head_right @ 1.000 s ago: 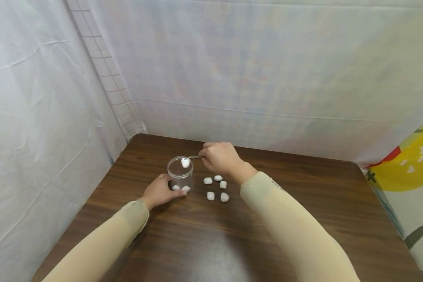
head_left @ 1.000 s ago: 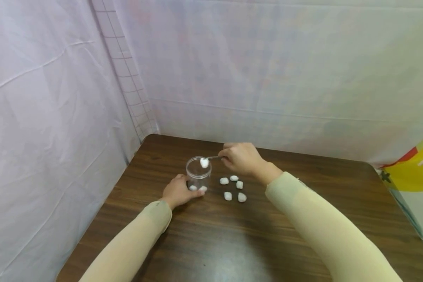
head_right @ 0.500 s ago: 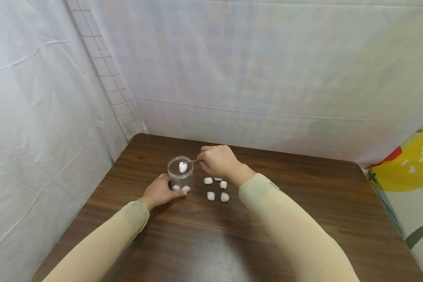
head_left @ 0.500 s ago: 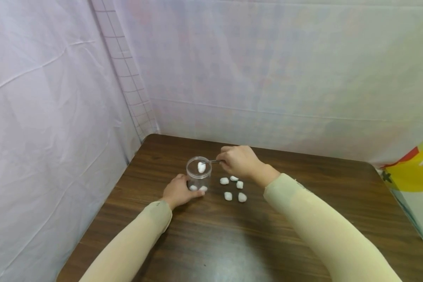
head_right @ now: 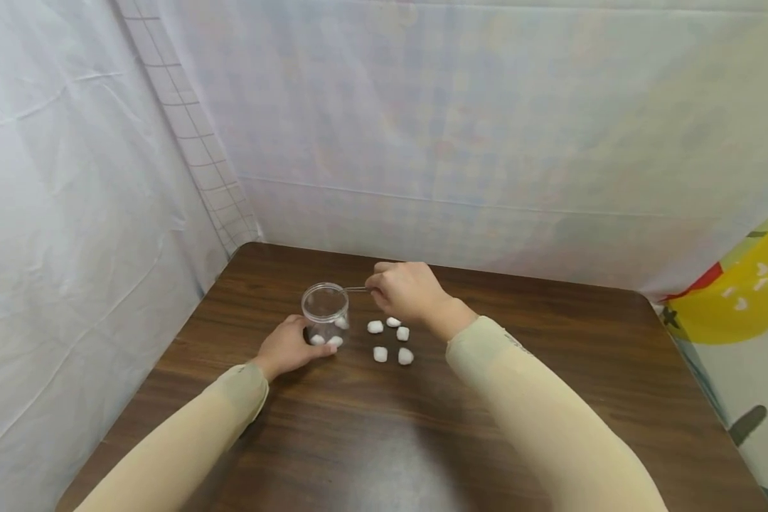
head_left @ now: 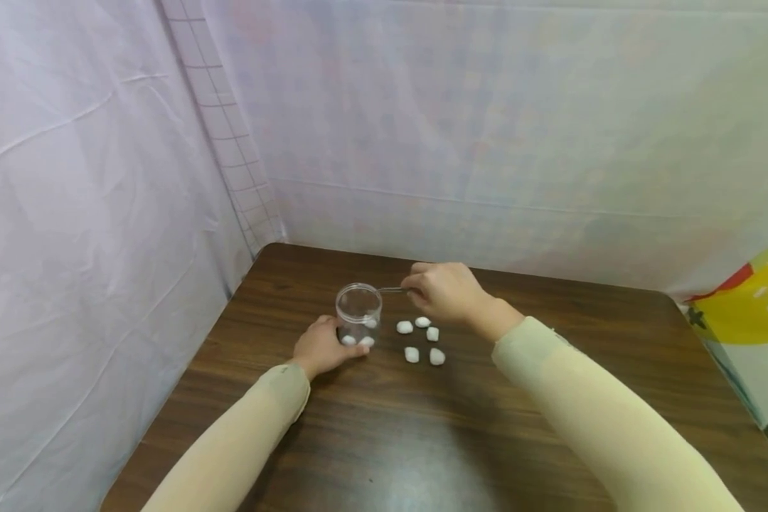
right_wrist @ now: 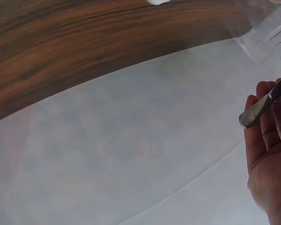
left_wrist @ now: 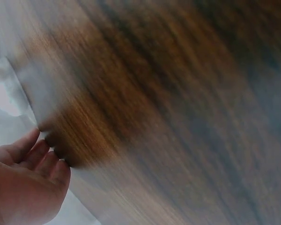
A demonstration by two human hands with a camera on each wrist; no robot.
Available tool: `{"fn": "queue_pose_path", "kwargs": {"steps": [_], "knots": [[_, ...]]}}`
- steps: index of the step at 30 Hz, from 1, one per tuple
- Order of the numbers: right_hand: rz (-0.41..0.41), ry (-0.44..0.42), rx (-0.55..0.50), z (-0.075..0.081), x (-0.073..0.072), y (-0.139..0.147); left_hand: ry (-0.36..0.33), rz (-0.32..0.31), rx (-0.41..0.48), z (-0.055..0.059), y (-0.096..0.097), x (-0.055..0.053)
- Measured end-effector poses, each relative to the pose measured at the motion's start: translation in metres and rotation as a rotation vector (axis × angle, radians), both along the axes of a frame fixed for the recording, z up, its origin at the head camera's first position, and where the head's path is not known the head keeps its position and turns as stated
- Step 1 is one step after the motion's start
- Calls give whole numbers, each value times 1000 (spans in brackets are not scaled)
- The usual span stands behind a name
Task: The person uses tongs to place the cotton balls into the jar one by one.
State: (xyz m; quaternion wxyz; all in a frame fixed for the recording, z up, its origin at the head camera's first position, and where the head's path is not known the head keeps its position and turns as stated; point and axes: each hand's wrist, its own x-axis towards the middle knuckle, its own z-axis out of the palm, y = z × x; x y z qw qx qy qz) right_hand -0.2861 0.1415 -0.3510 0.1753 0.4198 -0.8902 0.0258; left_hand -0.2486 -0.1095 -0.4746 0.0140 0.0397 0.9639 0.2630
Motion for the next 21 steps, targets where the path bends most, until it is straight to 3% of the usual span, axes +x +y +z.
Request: {"fn": "queue_pose_path", "kwargs": {"steps": [8, 21], "knots": [[10, 14, -23, -14, 13, 39, 23, -2, -4, 0, -6, 1], [-62, -84, 4, -64, 41, 93, 10, 1, -11, 4, -10, 1]]}}
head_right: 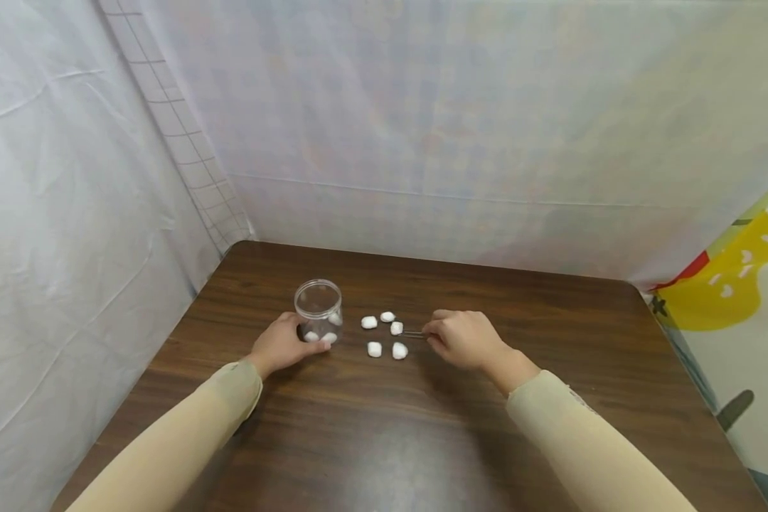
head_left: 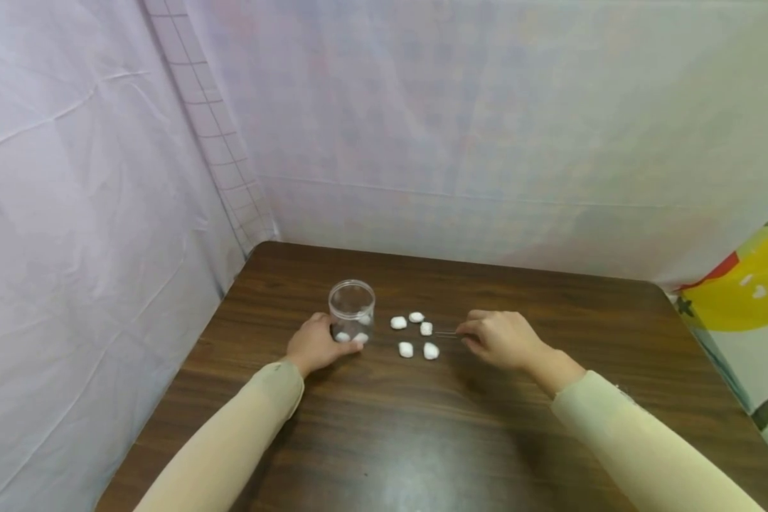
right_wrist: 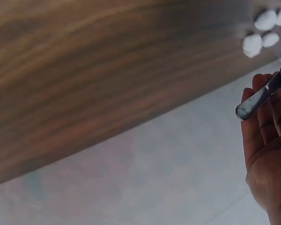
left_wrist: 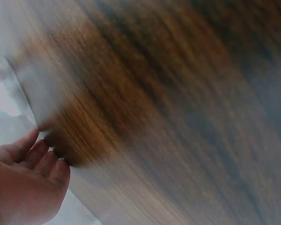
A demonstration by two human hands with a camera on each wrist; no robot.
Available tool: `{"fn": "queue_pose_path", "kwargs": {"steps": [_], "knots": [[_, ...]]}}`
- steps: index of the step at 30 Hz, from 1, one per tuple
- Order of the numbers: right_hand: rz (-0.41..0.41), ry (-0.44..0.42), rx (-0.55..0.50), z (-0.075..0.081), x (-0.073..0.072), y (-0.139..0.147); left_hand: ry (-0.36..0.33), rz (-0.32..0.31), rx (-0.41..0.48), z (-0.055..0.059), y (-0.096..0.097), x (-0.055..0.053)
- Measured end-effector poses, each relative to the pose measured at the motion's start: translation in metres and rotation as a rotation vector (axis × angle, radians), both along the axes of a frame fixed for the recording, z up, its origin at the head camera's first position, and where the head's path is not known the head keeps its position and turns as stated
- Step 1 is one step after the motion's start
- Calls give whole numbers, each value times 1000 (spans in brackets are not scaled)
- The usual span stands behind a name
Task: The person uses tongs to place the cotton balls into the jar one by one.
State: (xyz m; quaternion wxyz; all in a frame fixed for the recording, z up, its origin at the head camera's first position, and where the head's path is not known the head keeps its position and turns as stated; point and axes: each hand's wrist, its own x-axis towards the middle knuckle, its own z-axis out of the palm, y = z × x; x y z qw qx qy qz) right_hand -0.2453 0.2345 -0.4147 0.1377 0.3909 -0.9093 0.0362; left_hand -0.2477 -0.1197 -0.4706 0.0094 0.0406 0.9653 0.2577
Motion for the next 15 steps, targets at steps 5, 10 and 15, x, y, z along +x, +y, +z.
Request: {"fn": "queue_pose_path", "kwargs": {"steps": [5, 10, 15], "knots": [[-10, 1, -13, -13, 5, 9, 2, 3, 1, 1, -1, -2], [-11, 5, -32, -21, 6, 12, 8, 6, 6, 0, -1, -2], [-23, 4, -42, -27, 7, 13, 2, 3, 6, 0, 0, 0]]}}
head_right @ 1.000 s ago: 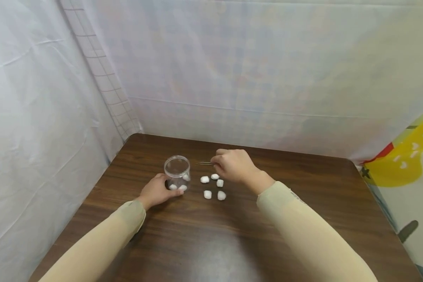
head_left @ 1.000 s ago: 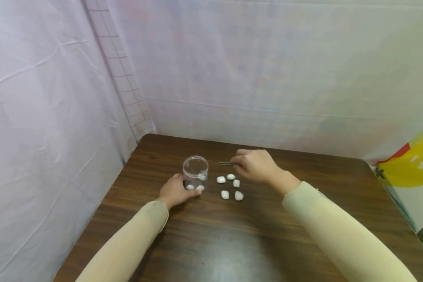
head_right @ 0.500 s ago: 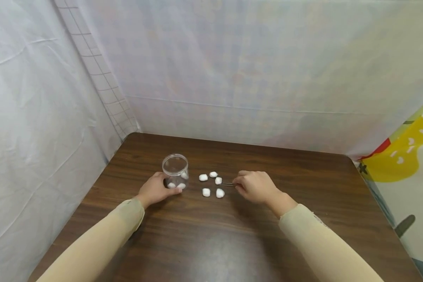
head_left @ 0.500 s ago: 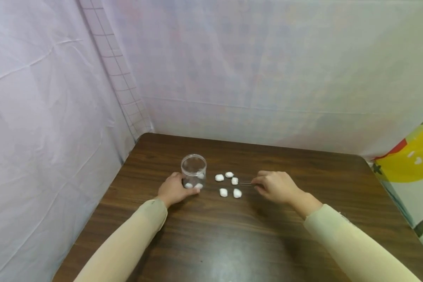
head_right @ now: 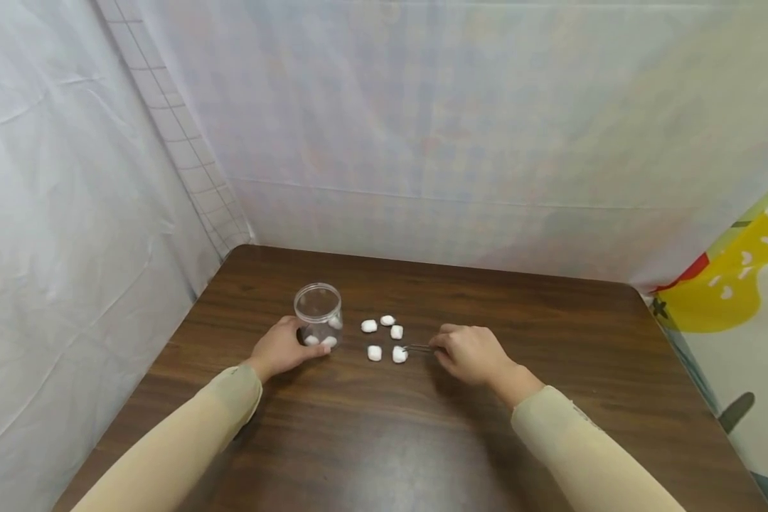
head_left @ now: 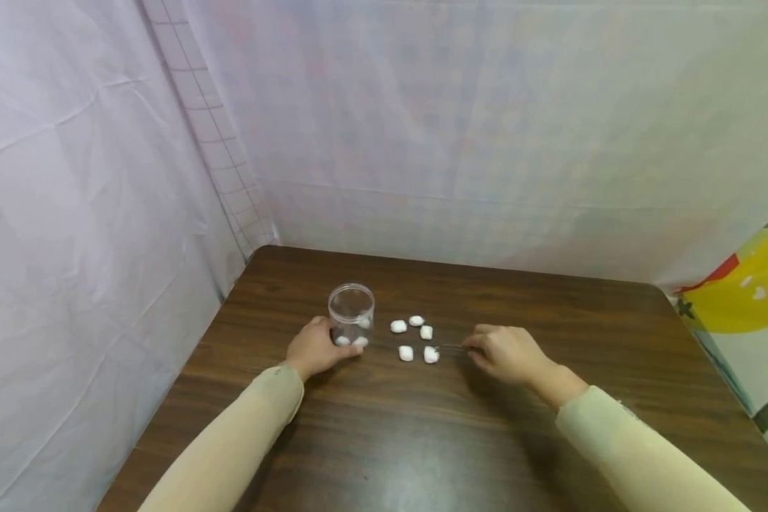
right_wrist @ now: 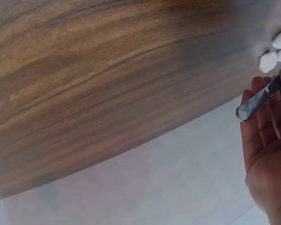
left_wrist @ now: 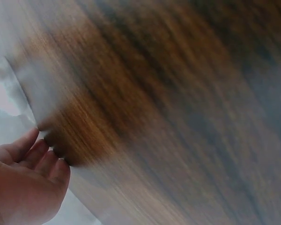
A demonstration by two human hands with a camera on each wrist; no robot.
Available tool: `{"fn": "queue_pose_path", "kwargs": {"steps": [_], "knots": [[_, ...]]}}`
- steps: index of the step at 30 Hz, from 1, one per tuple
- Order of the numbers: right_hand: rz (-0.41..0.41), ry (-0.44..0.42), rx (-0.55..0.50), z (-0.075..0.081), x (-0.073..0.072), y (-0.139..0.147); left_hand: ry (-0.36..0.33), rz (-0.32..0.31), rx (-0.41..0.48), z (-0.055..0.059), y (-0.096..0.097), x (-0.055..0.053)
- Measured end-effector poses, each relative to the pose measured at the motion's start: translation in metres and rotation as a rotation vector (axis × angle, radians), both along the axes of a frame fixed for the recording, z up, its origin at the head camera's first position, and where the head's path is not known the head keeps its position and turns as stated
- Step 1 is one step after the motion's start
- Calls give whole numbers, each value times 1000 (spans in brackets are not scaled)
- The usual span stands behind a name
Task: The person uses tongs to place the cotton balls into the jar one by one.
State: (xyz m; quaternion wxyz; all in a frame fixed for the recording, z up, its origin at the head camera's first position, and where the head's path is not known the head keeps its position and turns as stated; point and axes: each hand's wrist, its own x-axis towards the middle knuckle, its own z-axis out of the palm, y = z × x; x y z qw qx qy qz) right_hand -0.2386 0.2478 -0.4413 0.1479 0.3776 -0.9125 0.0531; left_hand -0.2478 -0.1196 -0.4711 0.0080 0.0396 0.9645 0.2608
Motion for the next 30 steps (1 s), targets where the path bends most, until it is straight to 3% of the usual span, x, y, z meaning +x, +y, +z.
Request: {"fn": "queue_pose_path", "kwargs": {"steps": [19, 30], "knots": [[-24, -61, 63, -7, -2, -8, 14, -28, 6, 2, -1, 1], [-13, -50, 60, -9, -3, -9, 3, -16, 1, 1, -1, 0]]}}
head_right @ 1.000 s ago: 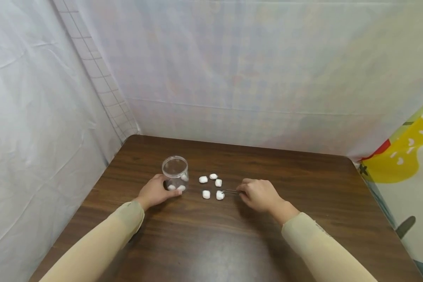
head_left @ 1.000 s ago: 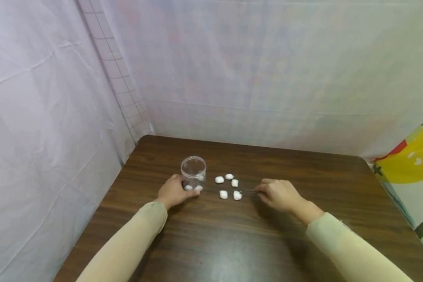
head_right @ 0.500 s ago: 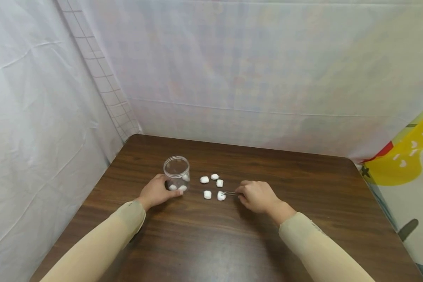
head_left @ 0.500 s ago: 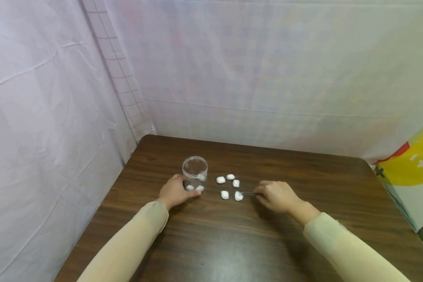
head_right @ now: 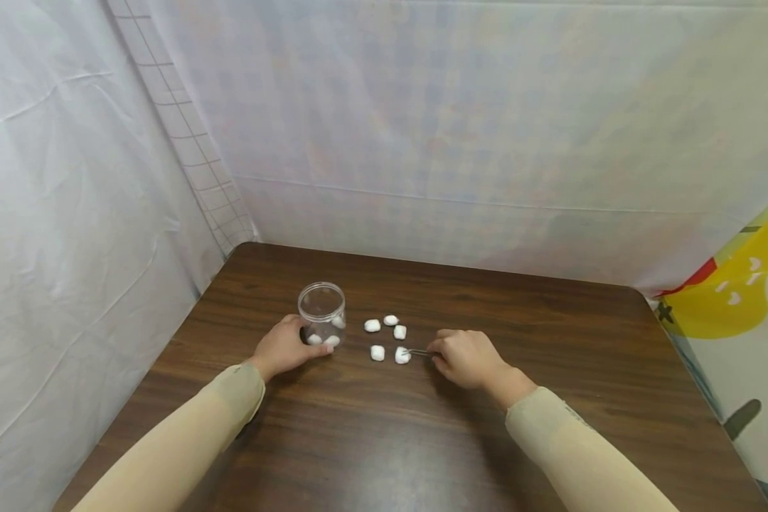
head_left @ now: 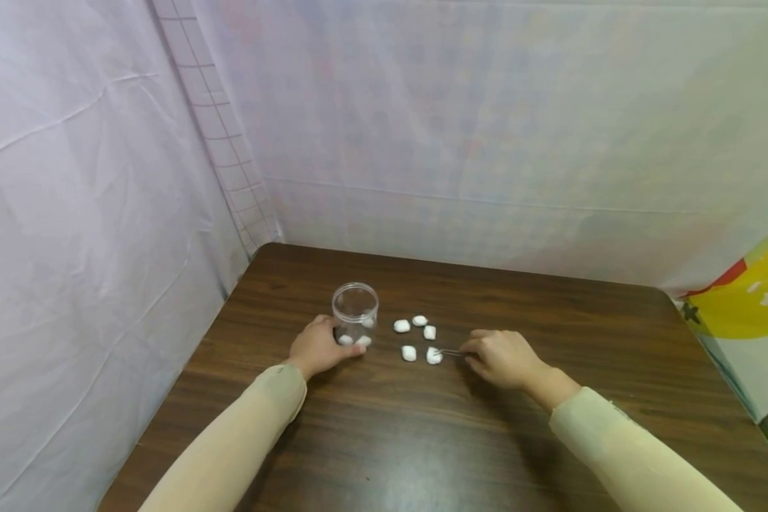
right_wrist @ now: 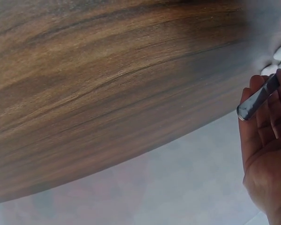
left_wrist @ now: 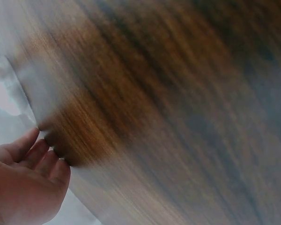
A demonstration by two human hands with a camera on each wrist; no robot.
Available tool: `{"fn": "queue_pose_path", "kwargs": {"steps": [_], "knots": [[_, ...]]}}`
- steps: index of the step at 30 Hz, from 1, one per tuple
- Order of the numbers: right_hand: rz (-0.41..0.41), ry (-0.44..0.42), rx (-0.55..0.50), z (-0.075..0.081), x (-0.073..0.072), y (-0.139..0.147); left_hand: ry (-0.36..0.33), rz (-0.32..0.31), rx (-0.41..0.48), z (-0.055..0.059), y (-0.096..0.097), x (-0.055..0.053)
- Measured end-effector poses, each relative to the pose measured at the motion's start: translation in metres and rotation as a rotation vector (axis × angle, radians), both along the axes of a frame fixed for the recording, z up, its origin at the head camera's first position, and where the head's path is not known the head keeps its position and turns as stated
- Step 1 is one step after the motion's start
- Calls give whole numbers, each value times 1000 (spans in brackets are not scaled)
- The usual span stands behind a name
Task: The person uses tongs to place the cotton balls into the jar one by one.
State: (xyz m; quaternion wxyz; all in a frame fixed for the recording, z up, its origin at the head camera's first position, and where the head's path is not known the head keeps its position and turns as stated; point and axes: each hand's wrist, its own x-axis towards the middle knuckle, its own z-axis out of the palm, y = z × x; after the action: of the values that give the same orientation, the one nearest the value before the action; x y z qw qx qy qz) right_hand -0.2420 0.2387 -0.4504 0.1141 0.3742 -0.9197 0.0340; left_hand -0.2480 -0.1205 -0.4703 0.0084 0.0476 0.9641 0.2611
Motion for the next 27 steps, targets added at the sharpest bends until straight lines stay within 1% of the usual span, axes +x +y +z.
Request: {"fn": "queue_pose_path", "kwargs": {"steps": [11, 15, 21, 27], "knots": [[3, 10, -3, -1, -2, -1, 4, 0, -3, 1, -1, 0], [3, 24, -8, -1, -2, 0, -6, 5, -2, 0, -1, -1], [7, 35, -17, -1, -2, -1, 3, 6, -9, -2, 0, -2], [-2, 44, -11, -2, -3, -1, -3, 8, -6, -3, 0, -2]]}}
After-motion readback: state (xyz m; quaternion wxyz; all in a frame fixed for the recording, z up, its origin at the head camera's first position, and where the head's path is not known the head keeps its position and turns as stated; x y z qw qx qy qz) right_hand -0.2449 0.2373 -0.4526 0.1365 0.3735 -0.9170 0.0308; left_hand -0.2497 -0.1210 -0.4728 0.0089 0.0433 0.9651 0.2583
